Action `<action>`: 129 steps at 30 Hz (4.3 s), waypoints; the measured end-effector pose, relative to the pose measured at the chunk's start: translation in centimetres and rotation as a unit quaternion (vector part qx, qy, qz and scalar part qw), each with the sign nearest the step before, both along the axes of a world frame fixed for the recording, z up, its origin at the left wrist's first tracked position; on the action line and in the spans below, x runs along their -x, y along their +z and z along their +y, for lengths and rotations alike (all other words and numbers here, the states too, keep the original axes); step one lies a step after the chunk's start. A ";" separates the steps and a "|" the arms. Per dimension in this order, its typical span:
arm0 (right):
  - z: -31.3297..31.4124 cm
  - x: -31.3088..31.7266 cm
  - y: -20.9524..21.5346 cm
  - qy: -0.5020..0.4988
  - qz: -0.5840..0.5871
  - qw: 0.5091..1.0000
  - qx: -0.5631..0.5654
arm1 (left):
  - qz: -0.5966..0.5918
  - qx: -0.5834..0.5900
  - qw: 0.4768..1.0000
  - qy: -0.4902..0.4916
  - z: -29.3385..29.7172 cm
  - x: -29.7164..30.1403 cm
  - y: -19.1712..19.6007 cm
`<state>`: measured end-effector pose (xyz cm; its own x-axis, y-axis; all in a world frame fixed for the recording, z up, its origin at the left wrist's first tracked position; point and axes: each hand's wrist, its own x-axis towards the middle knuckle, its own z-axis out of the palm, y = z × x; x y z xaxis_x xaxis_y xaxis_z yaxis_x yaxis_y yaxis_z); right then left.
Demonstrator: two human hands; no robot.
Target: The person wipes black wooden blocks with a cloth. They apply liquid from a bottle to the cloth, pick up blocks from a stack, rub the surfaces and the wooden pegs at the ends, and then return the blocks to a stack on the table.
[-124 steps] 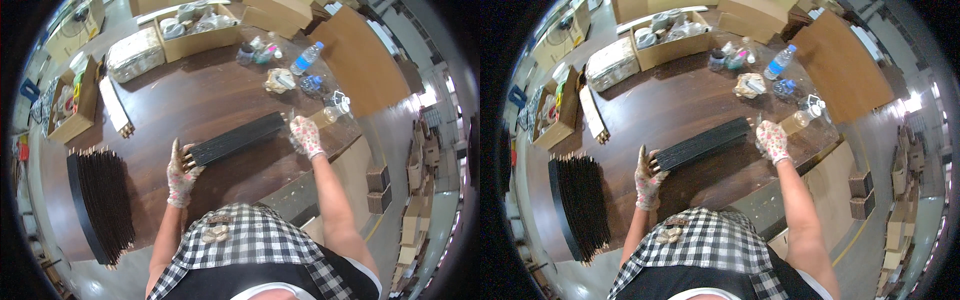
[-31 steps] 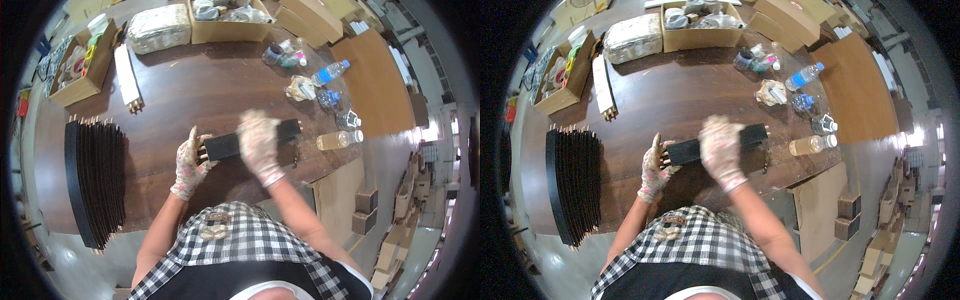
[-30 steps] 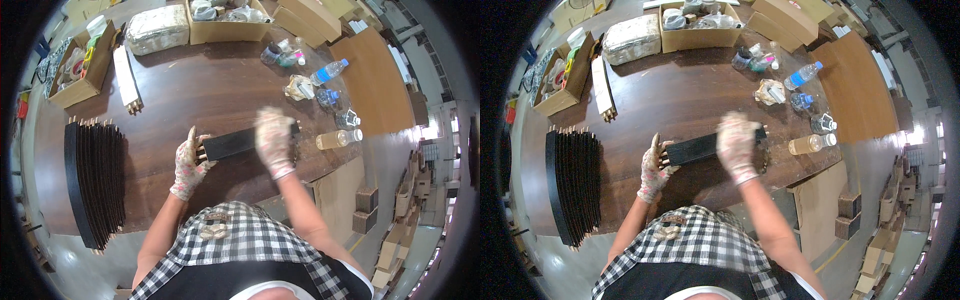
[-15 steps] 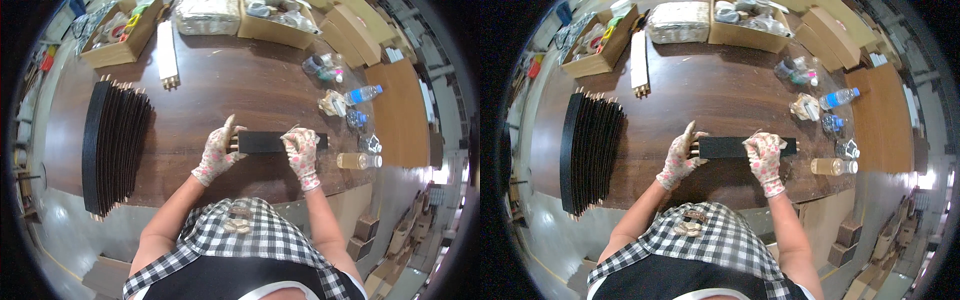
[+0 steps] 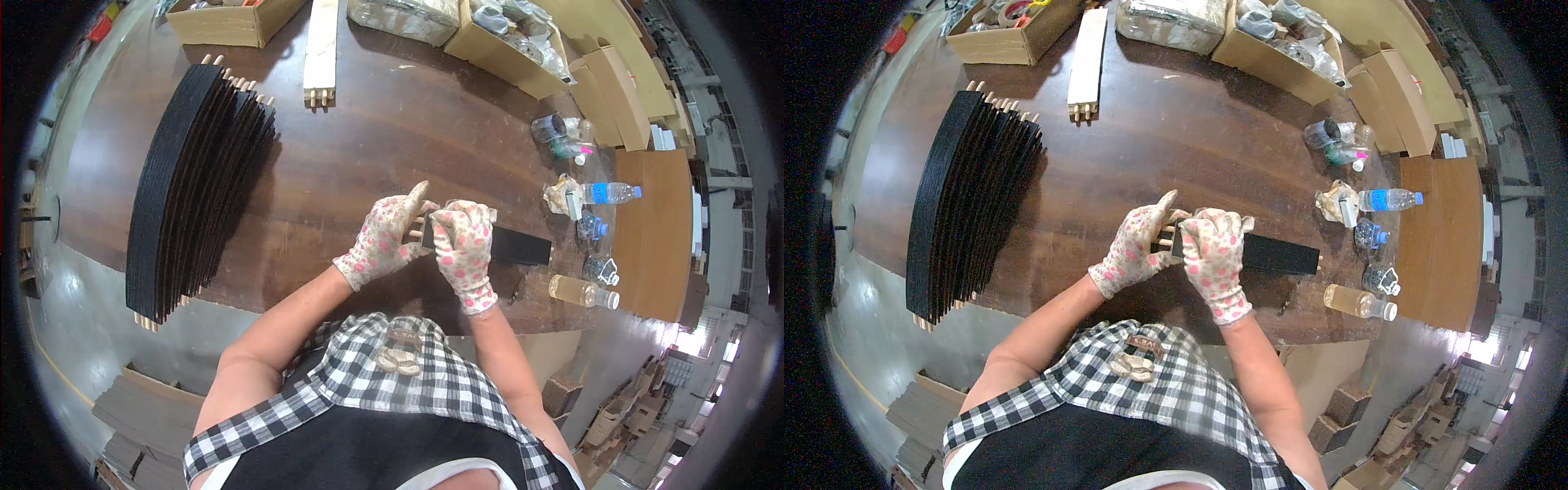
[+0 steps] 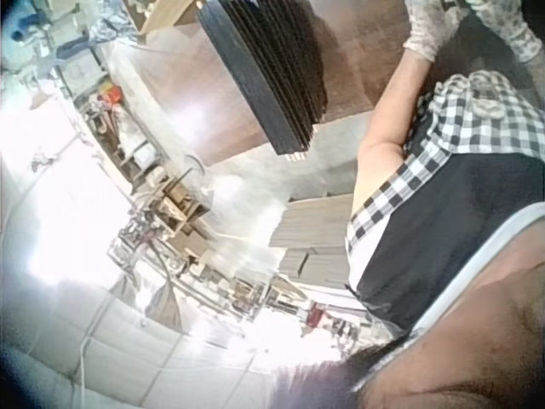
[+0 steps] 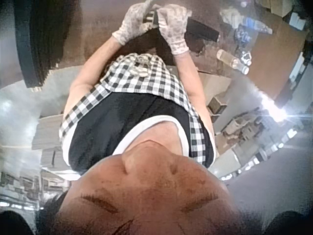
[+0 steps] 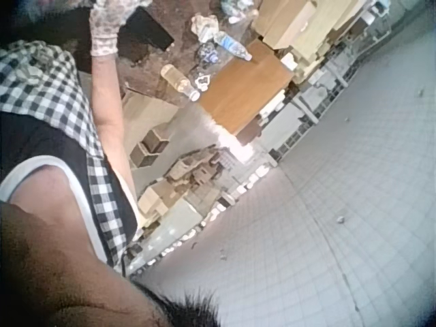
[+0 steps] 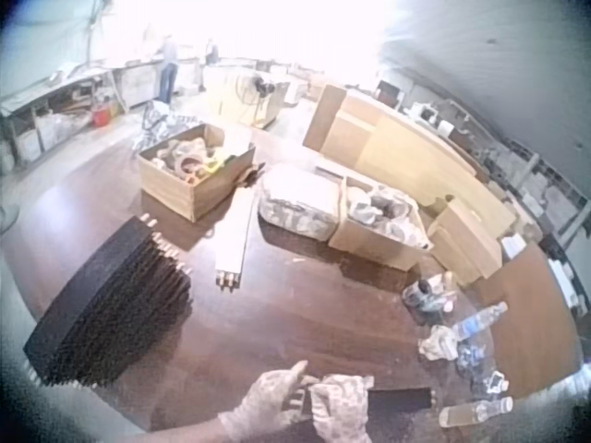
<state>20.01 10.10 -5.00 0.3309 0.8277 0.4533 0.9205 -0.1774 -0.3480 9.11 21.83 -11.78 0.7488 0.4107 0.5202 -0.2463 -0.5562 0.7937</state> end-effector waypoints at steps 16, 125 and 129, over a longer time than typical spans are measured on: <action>-6.7 -2.2 0.3 -0.004 -0.055 0.998 0.034 | -0.003 0.026 1.000 -0.005 -0.7 -0.1 -0.4; -23.5 -9.8 6.9 -0.201 0.134 0.945 -0.219 | -0.003 -0.200 0.948 -0.247 -16.4 -10.8 9.9; -14.4 -6.7 3.7 -0.068 0.206 0.963 -0.161 | 0.036 -0.275 0.958 0.078 -5.9 -2.5 7.2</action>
